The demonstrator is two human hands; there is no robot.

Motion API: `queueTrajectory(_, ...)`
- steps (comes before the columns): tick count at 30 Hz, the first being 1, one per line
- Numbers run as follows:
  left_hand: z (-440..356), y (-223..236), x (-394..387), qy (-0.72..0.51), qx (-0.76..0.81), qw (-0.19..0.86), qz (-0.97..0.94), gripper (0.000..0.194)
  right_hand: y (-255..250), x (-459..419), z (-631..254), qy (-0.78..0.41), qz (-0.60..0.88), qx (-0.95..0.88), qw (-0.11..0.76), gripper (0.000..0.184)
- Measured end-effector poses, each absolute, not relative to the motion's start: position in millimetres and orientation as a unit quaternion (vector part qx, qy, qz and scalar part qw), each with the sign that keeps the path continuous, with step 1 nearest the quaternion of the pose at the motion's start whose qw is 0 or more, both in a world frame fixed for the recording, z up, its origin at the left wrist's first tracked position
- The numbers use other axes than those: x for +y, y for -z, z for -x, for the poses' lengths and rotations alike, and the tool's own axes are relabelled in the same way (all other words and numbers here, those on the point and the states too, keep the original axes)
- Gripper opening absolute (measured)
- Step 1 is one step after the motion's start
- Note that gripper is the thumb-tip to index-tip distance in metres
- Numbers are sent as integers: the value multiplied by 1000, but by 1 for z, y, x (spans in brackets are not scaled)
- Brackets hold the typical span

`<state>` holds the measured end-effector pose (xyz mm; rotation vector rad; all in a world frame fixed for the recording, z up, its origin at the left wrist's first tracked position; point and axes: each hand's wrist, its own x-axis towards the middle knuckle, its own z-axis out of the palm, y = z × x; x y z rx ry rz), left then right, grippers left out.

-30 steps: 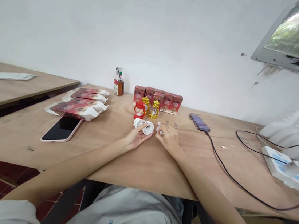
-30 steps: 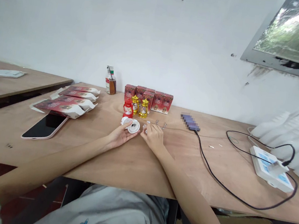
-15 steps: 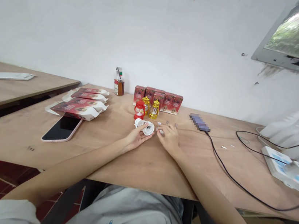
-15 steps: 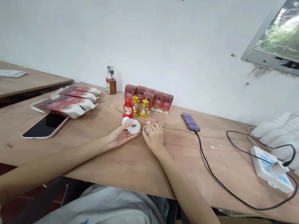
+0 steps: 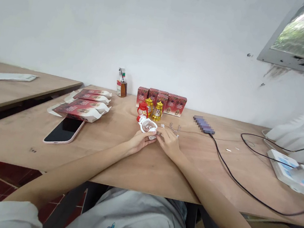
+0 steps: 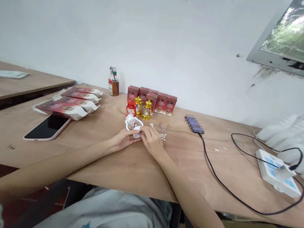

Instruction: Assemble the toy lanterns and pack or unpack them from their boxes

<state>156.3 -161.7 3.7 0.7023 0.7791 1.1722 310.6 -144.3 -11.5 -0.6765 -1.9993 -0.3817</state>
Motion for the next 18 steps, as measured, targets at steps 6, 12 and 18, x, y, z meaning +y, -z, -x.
queueTrajectory(6, -156, -9, -163, -521, 367, 721, -273, 10, 12, -141, -313, 171, 264, -821, 476, 15)
queueTrajectory(12, -155, -10, -164, -516, 370, 723, -273, 12, 14, -141, -314, 169, 279, -819, 471, 14)
queueTrajectory(18, -154, -11, -162, -511, 373, 722, -280, 10, 17, -140, -313, 107, 308, -809, 490, 19)
